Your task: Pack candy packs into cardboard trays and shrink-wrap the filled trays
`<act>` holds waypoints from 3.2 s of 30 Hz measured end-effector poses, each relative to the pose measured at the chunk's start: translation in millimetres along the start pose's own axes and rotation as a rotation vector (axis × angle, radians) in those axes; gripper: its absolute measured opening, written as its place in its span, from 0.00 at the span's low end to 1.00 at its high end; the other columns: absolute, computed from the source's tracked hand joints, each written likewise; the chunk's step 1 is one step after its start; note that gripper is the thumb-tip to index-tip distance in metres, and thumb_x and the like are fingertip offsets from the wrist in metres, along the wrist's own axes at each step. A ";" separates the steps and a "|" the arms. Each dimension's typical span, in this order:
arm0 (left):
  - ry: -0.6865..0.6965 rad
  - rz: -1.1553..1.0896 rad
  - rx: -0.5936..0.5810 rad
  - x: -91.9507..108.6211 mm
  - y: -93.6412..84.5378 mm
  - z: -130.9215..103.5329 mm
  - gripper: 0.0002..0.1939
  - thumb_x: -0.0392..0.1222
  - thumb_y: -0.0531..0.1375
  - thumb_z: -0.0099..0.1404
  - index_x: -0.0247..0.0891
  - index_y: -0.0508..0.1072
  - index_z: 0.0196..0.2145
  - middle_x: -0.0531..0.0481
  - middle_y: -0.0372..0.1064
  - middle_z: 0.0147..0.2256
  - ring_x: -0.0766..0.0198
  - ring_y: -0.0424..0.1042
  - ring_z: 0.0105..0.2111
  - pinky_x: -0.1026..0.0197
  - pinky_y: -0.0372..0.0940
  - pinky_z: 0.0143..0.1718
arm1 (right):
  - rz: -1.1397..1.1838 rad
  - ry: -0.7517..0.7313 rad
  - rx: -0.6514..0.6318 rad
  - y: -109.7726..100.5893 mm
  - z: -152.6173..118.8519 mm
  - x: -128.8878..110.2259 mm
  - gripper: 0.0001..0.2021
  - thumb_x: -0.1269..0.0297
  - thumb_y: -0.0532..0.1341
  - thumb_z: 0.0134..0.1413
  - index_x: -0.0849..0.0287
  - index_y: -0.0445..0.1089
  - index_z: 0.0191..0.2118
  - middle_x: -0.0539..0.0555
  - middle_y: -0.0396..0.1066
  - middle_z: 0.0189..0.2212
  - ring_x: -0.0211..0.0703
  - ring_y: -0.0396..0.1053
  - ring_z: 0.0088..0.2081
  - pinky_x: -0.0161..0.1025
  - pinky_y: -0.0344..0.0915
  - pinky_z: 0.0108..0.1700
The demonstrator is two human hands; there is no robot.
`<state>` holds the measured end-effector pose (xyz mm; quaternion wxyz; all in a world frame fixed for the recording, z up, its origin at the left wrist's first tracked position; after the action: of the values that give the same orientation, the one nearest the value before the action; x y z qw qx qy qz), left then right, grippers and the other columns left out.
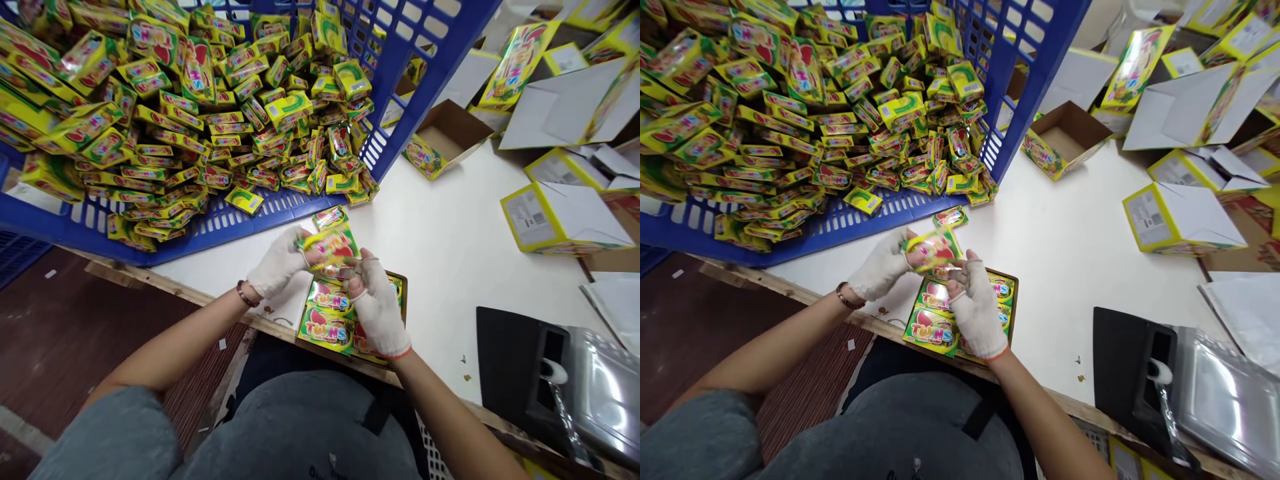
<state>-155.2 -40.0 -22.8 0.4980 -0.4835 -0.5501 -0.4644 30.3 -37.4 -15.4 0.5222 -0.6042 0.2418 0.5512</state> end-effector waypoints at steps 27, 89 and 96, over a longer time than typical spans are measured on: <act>0.082 1.033 -0.016 8.1 -100.7 57.5 0.12 0.49 0.61 0.60 0.39 0.75 0.36 0.50 0.67 0.28 0.60 0.65 0.30 0.62 0.59 0.35 | -0.218 -0.365 0.068 -5.5 39.3 -1.4 0.13 0.65 0.54 0.64 0.56 0.66 0.52 0.59 0.69 0.43 0.49 0.70 0.44 0.48 0.69 0.46; 0.115 0.494 0.087 -36.4 35.1 -38.9 0.32 0.52 0.50 0.72 0.37 0.54 0.68 0.36 0.45 0.70 0.47 0.46 0.70 0.40 0.46 0.69 | -0.425 -0.431 -0.108 17.3 11.4 13.3 0.35 0.55 0.53 0.63 0.55 0.43 0.72 0.65 0.54 0.67 0.66 0.42 0.71 0.70 0.47 0.65; 0.437 1.148 -0.433 5.9 85.0 -66.4 0.32 0.56 0.60 0.66 0.36 0.64 0.62 0.34 0.58 0.65 0.39 0.54 0.66 0.30 0.44 0.66 | -0.661 -0.254 -0.326 1.9 132.5 36.5 0.27 0.67 0.51 0.61 0.62 0.58 0.66 0.63 0.62 0.63 0.54 0.59 0.64 0.52 0.57 0.64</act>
<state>-64.4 -96.9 -9.6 0.6585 -0.6844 0.0159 -0.3125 -16.1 91.2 -29.4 0.5944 -0.6515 -0.1232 0.4550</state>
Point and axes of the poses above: each hand's wrist, its own z-axis towards the middle knuckle, its own y-axis out of the palm, x = y × z, the point moved 5 cm from there along z, towards the middle knuckle
